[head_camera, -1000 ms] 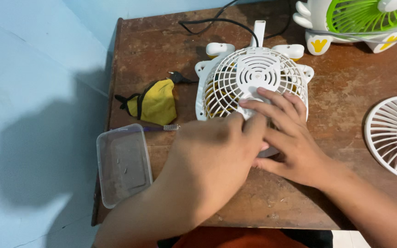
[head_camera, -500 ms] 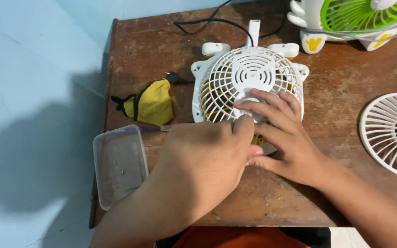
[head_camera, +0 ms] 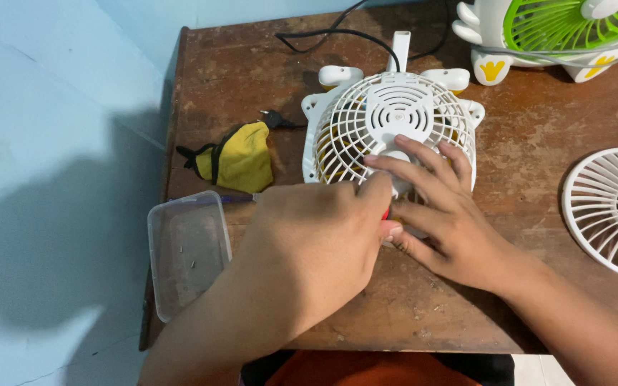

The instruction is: The person disassembles a small electric fan on a wooden table. They use a screwdriver to remove screws from the fan's front grille, then separate the grille from the fan body, exposing the blades and internal components.

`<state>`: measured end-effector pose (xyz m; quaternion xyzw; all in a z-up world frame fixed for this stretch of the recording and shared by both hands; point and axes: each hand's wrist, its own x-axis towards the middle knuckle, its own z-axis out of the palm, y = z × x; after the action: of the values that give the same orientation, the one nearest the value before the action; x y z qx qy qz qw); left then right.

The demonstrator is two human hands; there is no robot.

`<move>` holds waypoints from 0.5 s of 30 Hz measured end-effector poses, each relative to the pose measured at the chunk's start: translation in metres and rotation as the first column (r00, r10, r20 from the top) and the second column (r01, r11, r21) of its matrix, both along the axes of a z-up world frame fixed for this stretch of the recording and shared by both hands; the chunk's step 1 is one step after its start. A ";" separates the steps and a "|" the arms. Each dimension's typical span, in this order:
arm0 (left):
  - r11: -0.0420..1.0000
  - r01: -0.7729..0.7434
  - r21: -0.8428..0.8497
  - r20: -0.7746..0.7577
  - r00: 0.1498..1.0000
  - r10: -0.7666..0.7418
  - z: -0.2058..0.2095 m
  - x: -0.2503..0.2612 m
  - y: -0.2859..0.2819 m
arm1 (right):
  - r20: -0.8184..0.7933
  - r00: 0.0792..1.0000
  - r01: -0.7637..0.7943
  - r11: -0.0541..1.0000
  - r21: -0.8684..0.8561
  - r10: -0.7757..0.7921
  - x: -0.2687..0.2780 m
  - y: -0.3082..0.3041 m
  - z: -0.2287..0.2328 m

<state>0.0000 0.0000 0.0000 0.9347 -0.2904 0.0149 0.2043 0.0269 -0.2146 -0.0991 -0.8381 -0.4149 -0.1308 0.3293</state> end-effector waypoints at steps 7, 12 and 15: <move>0.970 -0.046 0.238 -0.002 0.999 0.048 -0.003 0.005 -0.013 | 0.008 0.998 0.069 0.997 0.022 -0.069 0.000 0.002 -0.008; 0.998 0.062 0.001 0.278 0.959 -0.060 -0.007 0.001 -0.007 | 0.006 0.999 0.036 0.999 0.010 -0.036 0.002 0.001 -0.007; 0.998 0.059 0.014 0.240 0.969 -0.060 -0.007 0.002 -0.007 | -0.007 1.000 0.015 1.000 0.008 -0.015 0.002 0.001 -0.005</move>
<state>0.0020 -0.0066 -0.0067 0.9176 -0.3408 0.1206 0.1651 0.0286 -0.2139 -0.1041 -0.8402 -0.4071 -0.1319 0.3330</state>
